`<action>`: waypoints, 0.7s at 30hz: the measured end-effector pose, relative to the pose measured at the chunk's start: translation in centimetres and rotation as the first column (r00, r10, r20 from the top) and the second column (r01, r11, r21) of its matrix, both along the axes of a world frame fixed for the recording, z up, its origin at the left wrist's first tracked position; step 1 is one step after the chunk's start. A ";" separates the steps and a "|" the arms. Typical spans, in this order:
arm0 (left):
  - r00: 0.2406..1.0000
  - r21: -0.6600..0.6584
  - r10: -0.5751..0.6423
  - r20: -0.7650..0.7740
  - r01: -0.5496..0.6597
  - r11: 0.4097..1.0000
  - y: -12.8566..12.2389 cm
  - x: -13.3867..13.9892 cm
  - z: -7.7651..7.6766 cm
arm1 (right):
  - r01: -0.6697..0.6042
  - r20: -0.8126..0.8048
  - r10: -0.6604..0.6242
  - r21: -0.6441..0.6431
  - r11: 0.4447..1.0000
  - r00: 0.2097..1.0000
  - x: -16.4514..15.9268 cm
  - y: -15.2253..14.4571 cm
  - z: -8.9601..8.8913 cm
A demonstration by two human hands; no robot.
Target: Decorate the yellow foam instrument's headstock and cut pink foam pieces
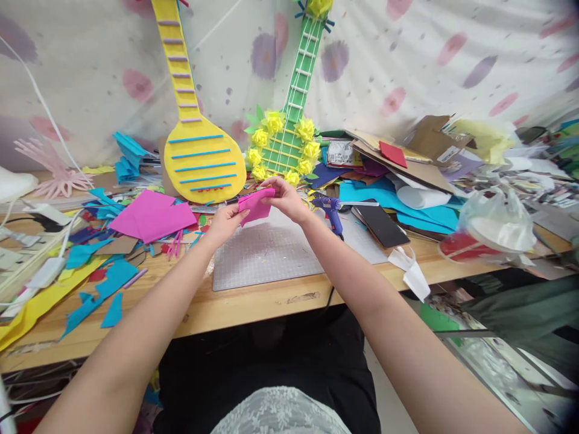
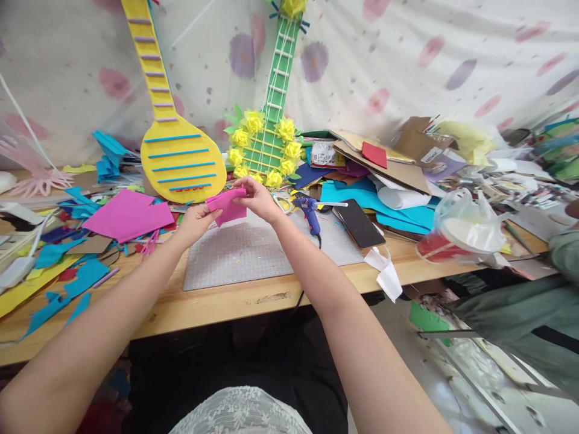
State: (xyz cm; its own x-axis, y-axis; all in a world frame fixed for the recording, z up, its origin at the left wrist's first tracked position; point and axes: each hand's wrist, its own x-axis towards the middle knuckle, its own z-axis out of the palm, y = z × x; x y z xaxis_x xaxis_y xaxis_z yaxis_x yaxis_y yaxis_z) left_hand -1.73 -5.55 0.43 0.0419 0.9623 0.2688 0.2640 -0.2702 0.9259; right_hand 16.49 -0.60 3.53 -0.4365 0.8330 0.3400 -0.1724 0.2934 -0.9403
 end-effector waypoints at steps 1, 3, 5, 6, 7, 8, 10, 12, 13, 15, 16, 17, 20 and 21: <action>1.000 0.024 0.025 0.001 -0.025 0.999 0.0 0.2 -0.4 | -0.001 0.007 0.001 -0.007 1.000 1.000 0.0 -0.2 -0.1; 0.998 0.039 0.057 0.024 -0.058 0.998 0.0 0.7 -1.3 | 0.001 0.021 0.000 -0.050 0.999 1.000 -0.1 -0.5 -0.5; 0.996 0.039 0.075 0.058 -0.077 0.996 0.0 1.2 -2.1 | 0.013 0.023 -0.010 -0.102 0.995 1.000 -0.3 -0.8 -1.3; 0.993 0.039 0.086 0.076 -0.089 0.995 0.0 1.4 -2.4 | 0.017 0.010 -0.016 -0.121 0.992 1.000 -0.4 -0.9 -1.8; 0.991 0.038 0.100 0.095 -0.103 0.994 0.0 1.6 -2.7 | 0.018 -0.011 -0.019 -0.137 0.990 1.000 -0.5 -1.0 -2.3; 0.988 0.034 0.112 0.110 -0.116 0.993 0.0 1.8 -2.8 | 0.016 -0.032 -0.021 -0.150 0.989 0.999 -0.7 -1.0 -2.7; 0.984 0.017 0.129 0.126 -0.132 0.991 0.0 2.0 -3.1 | 0.013 -0.051 -0.022 -0.175 0.985 0.998 -0.9 -0.9 -3.6; 0.981 -0.005 0.133 0.138 -0.134 0.991 0.0 2.0 -3.2 | 0.029 -0.044 -0.038 -0.194 0.981 0.998 -1.2 -0.8 -4.2; 0.981 -0.012 0.134 0.142 -0.133 0.991 0.0 2.0 -3.2 | 0.041 -0.044 -0.051 -0.201 0.979 0.998 -1.3 -0.7 -4.4; 0.980 -0.019 0.143 0.140 -0.142 0.990 0.0 1.9 -3.2 | 0.049 -0.061 -0.063 -0.213 0.976 0.996 -1.5 -0.6 -4.6; 0.979 -0.023 0.150 0.136 -0.148 0.989 0.0 1.9 -3.2 | 0.044 -0.075 -0.062 -0.219 0.975 0.995 -1.5 -0.5 -4.7; 0.979 -0.029 0.159 0.131 -0.156 0.987 -0.1 1.8 -3.1 | 0.038 -0.088 -0.059 -0.226 0.973 0.994 -1.6 -0.5 -4.7; 0.978 -0.055 0.167 0.126 -0.161 0.985 -0.2 1.7 -2.8 | 0.043 -0.121 -0.076 -0.259 0.965 0.990 -1.6 -0.5 -4.6; 0.978 -0.063 0.165 0.130 -0.157 0.986 -0.3 1.7 -2.6 | 0.060 -0.127 -0.098 -0.273 0.960 0.987 -1.6 -0.5 -4.6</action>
